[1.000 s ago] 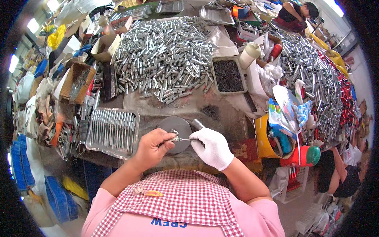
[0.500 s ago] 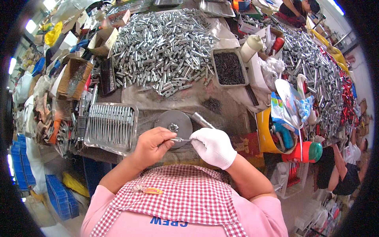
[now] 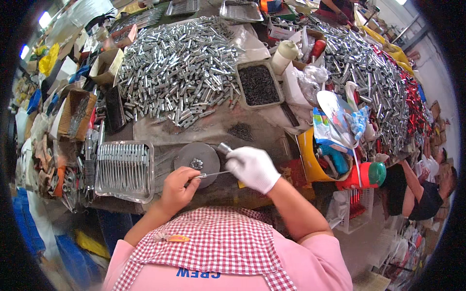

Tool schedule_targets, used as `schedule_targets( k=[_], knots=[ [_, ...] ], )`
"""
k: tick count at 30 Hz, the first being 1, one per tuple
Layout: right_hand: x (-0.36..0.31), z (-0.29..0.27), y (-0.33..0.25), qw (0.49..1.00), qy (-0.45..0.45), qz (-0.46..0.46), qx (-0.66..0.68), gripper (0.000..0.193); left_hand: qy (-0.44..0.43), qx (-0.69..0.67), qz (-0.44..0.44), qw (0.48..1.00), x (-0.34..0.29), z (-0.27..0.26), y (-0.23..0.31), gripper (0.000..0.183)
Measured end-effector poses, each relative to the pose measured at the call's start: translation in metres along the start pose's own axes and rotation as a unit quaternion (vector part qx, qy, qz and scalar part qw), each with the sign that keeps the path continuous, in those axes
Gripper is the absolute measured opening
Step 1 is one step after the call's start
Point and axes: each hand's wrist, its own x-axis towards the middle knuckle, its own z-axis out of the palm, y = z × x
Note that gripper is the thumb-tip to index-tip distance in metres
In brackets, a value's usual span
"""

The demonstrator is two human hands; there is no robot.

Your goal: The person assembles metal hardware components by taking thin metal rods from a tray, fitting small metal pieces onto each rod over a round metal base by hand, and repeating the process.

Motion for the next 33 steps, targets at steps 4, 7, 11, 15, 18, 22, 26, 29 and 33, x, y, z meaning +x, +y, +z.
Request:
schedule_targets(
  k=[4,7,11,15,18,22,26,29,33],
  knots=[
    [0.019,-0.026,0.054,0.974,0.097,0.16,-0.13,0.02,0.021,-0.013,-0.064,0.998,-0.01,-0.004,-0.002,0.015],
    [0.035,-0.019,0.068,0.96,0.003,0.191,-0.207,0.022,0.051,0.025,-0.039,0.998,-0.017,-0.006,-0.007,0.015],
    [0.049,-0.011,0.063,0.93,-0.072,0.233,-0.274,0.023,0.045,0.051,-0.041,0.997,-0.023,-0.008,-0.006,0.015],
    [0.047,-0.008,0.055,0.915,-0.129,0.232,-0.303,0.021,0.057,0.064,-0.046,0.995,-0.031,-0.009,-0.005,0.014],
    [0.039,-0.012,0.062,0.952,-0.063,0.191,-0.23,0.018,0.072,0.077,-0.038,0.994,-0.033,-0.005,-0.007,0.013],
    [0.024,-0.017,0.035,0.987,0.117,0.075,-0.085,0.005,0.088,0.138,-0.02,0.986,-0.033,0.003,-0.011,0.013],
    [0.013,0.01,-0.026,0.987,0.1,-0.124,0.038,0.021,0.081,0.144,-0.037,0.986,-0.034,0.012,-0.018,0.014],
    [-0.007,0.041,-0.025,0.991,-0.012,-0.128,0.042,0.016,0.072,0.146,-0.044,0.986,-0.032,0.017,-0.015,0.014],
    [-0.007,0.067,-0.017,0.988,-0.02,-0.149,-0.023,0.013,0.066,0.149,-0.038,0.986,-0.031,0.017,-0.016,0.017]
  ],
)
